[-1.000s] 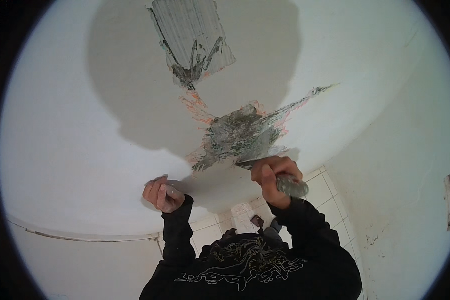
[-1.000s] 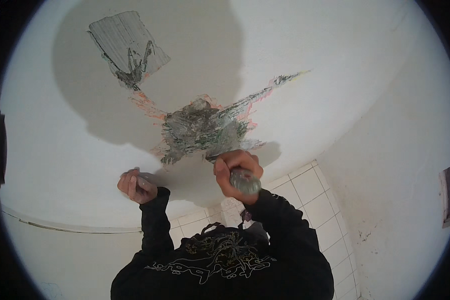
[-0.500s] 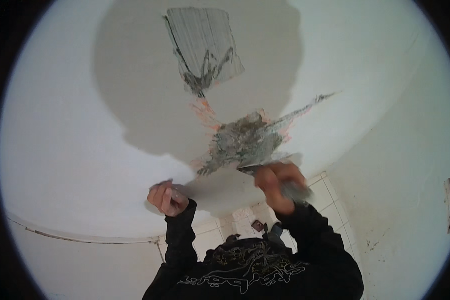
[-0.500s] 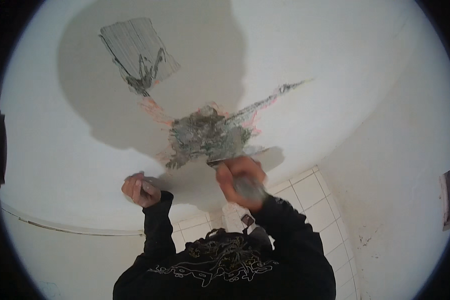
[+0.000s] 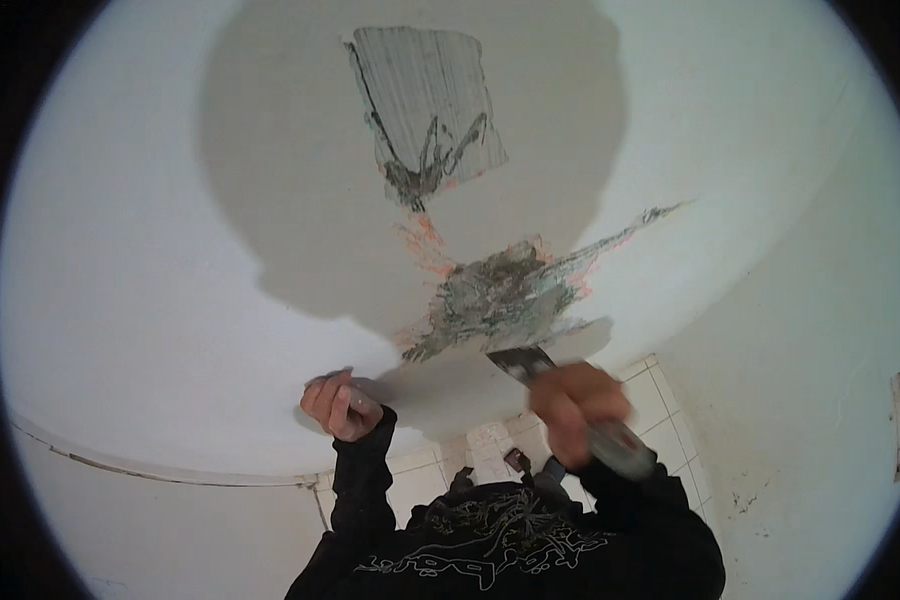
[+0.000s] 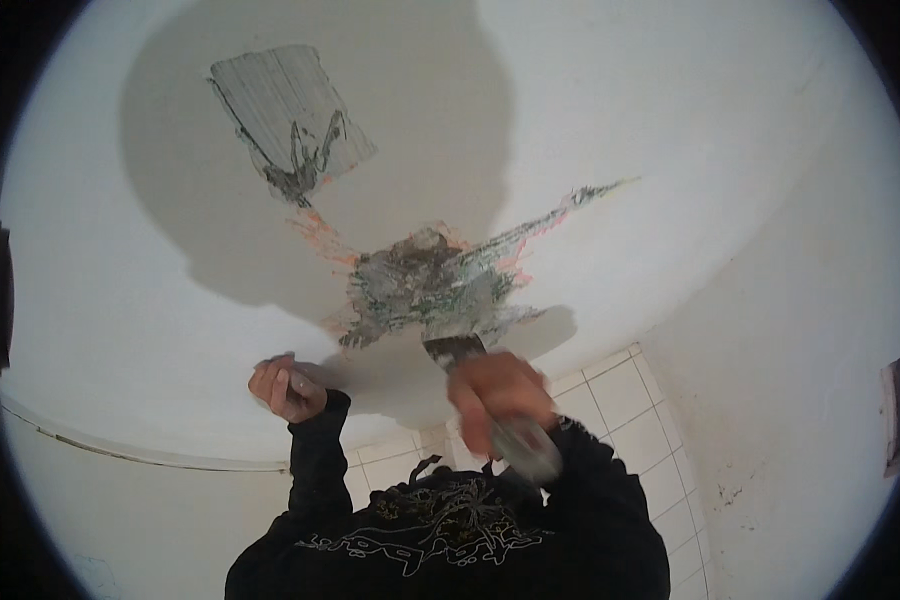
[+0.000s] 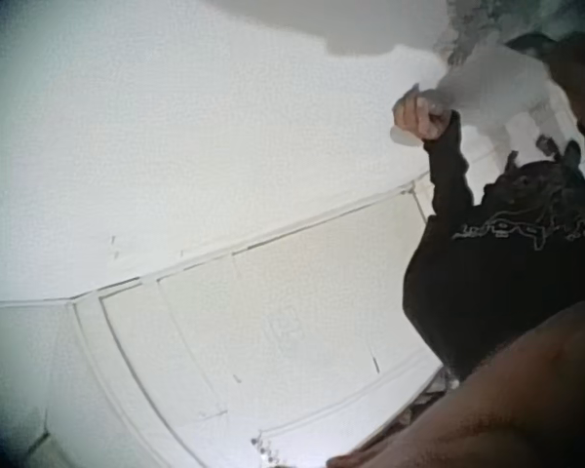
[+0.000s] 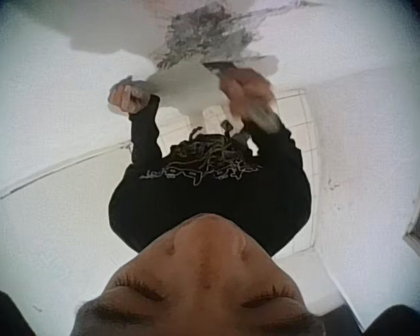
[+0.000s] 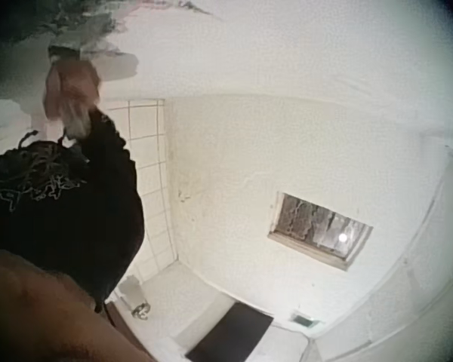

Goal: Scraping loose paint and material from a wall using a hand scraper.

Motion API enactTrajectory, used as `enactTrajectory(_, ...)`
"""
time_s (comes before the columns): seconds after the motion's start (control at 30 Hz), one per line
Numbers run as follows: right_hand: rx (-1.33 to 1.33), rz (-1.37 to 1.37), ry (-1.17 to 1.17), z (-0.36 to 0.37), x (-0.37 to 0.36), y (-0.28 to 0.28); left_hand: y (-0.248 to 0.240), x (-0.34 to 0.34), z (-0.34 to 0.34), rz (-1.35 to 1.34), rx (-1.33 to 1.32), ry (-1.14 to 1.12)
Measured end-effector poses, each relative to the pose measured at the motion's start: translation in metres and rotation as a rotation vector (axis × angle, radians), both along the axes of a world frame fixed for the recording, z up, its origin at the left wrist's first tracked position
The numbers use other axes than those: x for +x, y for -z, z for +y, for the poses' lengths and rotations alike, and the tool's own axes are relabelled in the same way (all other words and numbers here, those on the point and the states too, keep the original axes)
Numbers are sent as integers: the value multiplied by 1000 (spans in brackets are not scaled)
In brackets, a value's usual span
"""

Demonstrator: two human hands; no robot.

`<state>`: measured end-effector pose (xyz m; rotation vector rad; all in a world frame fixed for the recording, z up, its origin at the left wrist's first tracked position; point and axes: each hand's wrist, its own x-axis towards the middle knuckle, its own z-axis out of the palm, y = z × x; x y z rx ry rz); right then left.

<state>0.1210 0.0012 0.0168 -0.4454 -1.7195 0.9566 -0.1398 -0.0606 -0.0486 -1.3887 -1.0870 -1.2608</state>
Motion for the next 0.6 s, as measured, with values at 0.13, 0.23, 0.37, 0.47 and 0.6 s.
enactTrajectory(0.13,229,104,402,-9,5,1,-8,6,3,10,-12,-35)
enactTrajectory(0.23,82,315,-122,-7,10,2,3,3,-4,22,-11,-39)
enactTrajectory(0.37,468,271,159,7,5,1,-4,5,4,-11,10,-27)
enactTrajectory(0.47,-104,-257,-95,5,14,-9,3,2,-5,-1,-9,-38)
enactTrajectory(0.6,270,135,197,2,14,6,3,5,0,-17,-10,-63)
